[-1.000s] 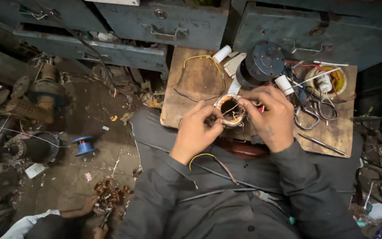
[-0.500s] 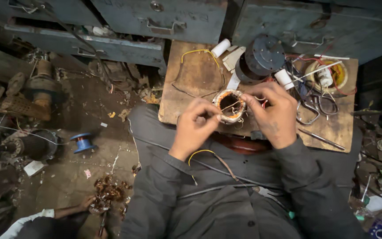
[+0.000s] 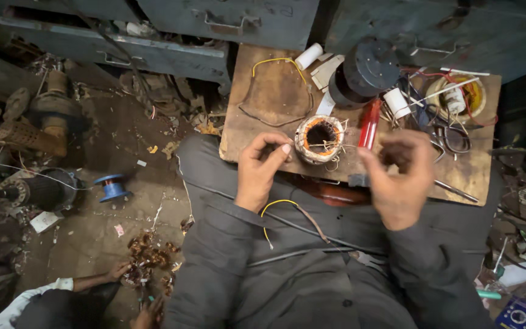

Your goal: The person sits on the floor and works on a cylindrical motor stator, using pliers to pull and adjust copper wires and insulation. They manipulate the wires by hand and with tools, occasionally rotating the stator to access different sections.

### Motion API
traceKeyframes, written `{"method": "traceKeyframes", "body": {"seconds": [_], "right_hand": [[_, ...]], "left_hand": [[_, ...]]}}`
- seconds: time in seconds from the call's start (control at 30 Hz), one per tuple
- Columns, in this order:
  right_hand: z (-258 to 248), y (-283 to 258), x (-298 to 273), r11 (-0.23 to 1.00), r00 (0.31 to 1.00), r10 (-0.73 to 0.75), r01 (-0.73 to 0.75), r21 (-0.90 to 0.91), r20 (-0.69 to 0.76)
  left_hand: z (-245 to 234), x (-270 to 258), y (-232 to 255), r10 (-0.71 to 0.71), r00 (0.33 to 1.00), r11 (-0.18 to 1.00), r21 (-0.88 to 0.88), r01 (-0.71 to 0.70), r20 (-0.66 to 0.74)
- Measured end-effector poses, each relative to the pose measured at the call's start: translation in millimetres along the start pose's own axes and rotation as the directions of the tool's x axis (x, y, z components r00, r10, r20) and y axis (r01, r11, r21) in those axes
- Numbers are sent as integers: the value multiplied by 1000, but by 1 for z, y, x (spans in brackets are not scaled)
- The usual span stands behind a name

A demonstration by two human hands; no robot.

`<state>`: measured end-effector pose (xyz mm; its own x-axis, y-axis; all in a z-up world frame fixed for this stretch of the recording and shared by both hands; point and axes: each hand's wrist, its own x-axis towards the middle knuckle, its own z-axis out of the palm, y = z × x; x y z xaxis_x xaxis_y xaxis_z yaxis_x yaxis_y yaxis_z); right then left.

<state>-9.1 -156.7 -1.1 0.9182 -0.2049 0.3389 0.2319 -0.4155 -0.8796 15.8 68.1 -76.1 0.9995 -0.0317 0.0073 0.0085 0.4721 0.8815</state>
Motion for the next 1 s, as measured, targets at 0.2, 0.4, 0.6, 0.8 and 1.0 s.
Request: {"method": "traceKeyframes", "body": {"seconds": [0.2, 0.4, 0.6, 0.8, 1.0], "right_hand": [[-9, 40, -23, 981, 973, 156, -133, 141, -169], [2, 41, -34, 995, 990, 94, -95, -3, -104], [13, 21, -40, 951, 992, -125, 122, -283, 10], [19, 17, -41, 964, 995, -80, 92, -250, 58], [22, 18, -44, 956, 987, -132, 150, -251, 87]], "left_hand": [[0, -4, -8, 55, 998, 995, -87, -54, 10], [0, -11, -11, 164, 983, 985, -69, -159, 88], [-2, -11, -13, 181, 982, 981, -73, -177, 55], [-3, -9, -13, 191, 981, 975, -124, -185, 41], [-4, -11, -13, 204, 978, 950, -248, -188, 40]]}}
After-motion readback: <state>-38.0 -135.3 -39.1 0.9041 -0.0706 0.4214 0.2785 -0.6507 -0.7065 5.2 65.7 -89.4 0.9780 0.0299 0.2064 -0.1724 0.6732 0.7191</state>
